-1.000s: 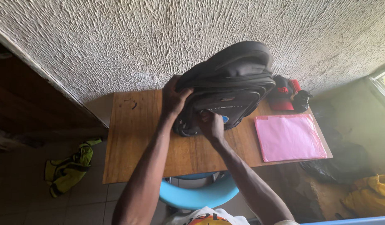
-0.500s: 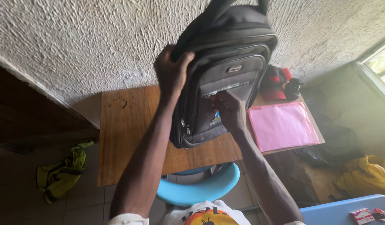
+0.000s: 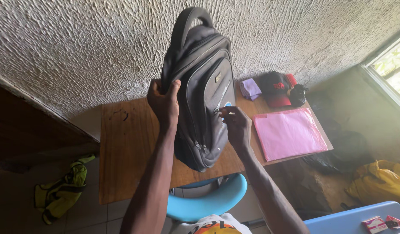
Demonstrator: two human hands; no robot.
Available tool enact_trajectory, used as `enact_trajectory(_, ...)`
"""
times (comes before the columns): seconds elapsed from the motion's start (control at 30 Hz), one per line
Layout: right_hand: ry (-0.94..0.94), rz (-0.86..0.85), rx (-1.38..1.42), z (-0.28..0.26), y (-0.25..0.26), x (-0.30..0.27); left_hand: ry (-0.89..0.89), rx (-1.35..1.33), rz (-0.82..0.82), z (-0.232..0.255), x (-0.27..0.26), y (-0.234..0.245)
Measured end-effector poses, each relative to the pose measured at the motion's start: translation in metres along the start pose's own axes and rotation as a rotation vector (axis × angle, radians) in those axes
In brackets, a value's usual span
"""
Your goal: The person packs a black backpack with daily essentials. They place keys, a small box, a red item, folded papers, and a white cloth into the front pocket of the backpack, moving between a wooden table and a blue side table.
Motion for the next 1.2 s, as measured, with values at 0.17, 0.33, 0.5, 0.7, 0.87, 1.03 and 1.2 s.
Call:
enact_trajectory(0.17, 0.021, -0.063, 0.103, 0.010, -0.007, -0.005, -0.057, -0.076, -0.234, 0.006, -0.013, 0.001)
enact_trajectory(0.33, -0.029, -0.047, 0.224, 0.033, -0.009, -0.016, 0.017, 0.013, -0.486, -0.012, -0.019, 0.014)
enact_trajectory(0.5, -0.062, -0.030, 0.304, 0.037, 0.005, -0.031, 0.054, 0.073, -0.411, -0.024, -0.018, 0.026)
enact_trajectory(0.7, -0.047, 0.002, 0.310, 0.045, 0.009, -0.060, 0.113, 0.344, -0.273, -0.038, 0.013, 0.043)
enact_trajectory(0.87, -0.185, -0.061, 0.082, 0.043, 0.015, -0.045, 0.062, 0.318, -0.354, -0.022, 0.011, 0.049)
enact_trajectory(1.03, 0.353, -0.149, -0.439, -0.020, 0.022, -0.004, -0.045, 0.322, -0.467, 0.021, 0.022, 0.033)
enact_trajectory(1.2, 0.529, -0.257, -0.593, -0.069, -0.003, 0.028, -0.041, 0.369, -0.513, 0.064, 0.053, -0.019)
Point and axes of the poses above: each hand's wrist, its own x-axis towards the middle knuckle, its own y-axis out of the back of the hand, z = x × y, the point moved 3 cm from there along x, towards the middle knuckle, and after that the axes turned 2 degrees about -z, right-handed, at the moved point
